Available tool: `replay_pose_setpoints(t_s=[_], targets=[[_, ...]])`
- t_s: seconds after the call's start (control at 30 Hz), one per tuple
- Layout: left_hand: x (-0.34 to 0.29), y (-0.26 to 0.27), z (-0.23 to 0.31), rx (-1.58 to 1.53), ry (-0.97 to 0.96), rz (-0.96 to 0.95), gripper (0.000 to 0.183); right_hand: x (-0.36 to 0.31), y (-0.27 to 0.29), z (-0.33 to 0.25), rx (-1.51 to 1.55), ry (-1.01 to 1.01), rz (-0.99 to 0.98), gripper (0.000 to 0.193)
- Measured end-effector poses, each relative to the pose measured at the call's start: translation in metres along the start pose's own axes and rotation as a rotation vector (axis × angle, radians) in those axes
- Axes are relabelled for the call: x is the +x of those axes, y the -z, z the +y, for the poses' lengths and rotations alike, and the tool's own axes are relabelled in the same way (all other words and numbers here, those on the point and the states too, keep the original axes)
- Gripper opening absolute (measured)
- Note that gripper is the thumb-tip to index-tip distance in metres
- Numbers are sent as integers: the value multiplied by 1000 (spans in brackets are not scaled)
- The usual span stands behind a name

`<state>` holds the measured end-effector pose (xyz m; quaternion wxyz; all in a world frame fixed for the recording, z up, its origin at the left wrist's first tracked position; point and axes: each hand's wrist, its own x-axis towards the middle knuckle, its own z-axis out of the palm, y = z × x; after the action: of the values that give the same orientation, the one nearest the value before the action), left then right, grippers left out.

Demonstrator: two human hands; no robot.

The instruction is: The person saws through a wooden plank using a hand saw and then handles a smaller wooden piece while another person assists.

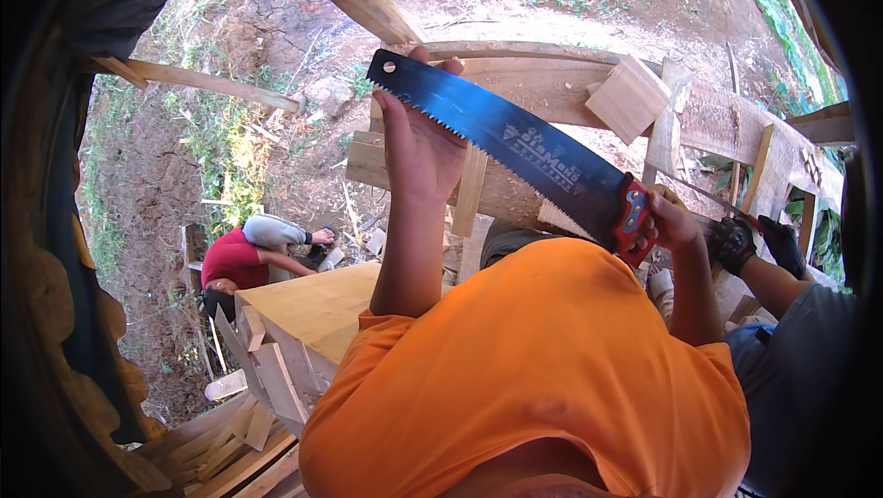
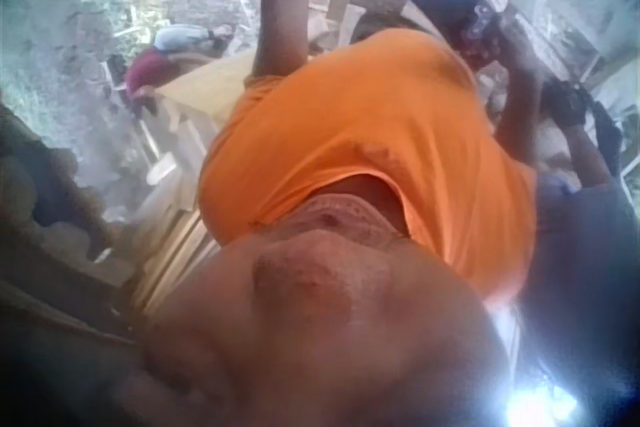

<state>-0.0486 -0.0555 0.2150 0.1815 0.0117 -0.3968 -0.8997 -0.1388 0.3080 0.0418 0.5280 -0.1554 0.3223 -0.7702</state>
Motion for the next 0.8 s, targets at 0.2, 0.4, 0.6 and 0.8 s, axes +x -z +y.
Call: replay_pose_setpoints(t_s=[0.2,0.4,0.6,0.8], targets=[[-1,21,2,-279,18,-142,58,-12,-27,-5,92,-64,164,49],[-7,169,-38,133,186,234,63,4,-49,3,-179,-100,262,30],[-83,363,-153,1318,502,313,48,11,-69,14,-645,-183,462,35],[-133,341,-168,1764,326,73,79,19,-133,28,-395,-183,556,31]])
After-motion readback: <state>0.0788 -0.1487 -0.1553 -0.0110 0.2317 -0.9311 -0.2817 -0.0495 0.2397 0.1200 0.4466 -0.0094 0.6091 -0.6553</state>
